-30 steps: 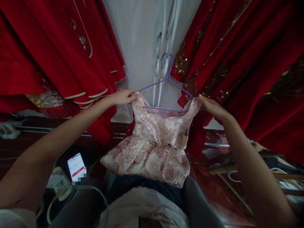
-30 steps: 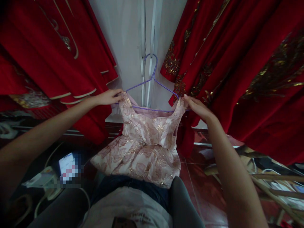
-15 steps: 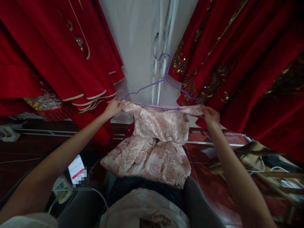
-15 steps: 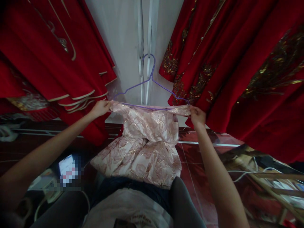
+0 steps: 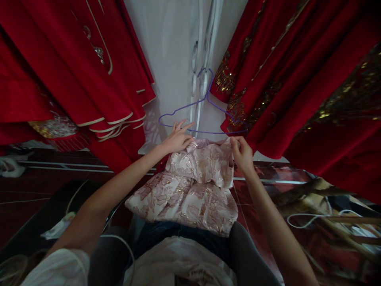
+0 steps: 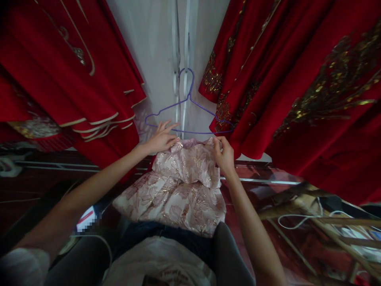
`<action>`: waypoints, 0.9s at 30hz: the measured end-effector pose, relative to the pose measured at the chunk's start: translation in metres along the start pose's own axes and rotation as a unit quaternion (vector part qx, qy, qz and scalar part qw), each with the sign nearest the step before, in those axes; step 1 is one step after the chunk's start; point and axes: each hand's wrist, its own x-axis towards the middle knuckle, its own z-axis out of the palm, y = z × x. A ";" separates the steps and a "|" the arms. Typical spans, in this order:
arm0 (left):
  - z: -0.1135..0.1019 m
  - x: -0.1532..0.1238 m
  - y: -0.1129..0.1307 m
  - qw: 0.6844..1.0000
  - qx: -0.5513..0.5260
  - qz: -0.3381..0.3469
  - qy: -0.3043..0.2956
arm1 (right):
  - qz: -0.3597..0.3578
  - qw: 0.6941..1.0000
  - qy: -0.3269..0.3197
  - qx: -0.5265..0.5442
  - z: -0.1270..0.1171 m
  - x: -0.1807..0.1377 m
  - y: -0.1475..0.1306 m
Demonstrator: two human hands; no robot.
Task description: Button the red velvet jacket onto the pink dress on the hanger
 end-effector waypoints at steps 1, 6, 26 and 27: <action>0.010 0.003 0.000 1.000 0.001 -0.006 -0.013 | -0.015 1.000 0.008 0.009 0.000 0.001 -0.002; 0.034 -0.006 0.007 0.999 0.009 -0.032 -0.003 | 0.004 0.996 0.079 0.036 -0.011 0.009 0.023; -0.009 -0.038 0.026 1.000 0.018 0.000 0.010 | 0.134 0.963 0.233 -0.001 -0.049 0.026 0.062; -0.009 -0.037 0.026 1.000 0.015 0.001 0.011 | 0.112 0.967 0.228 -0.004 -0.050 0.032 0.059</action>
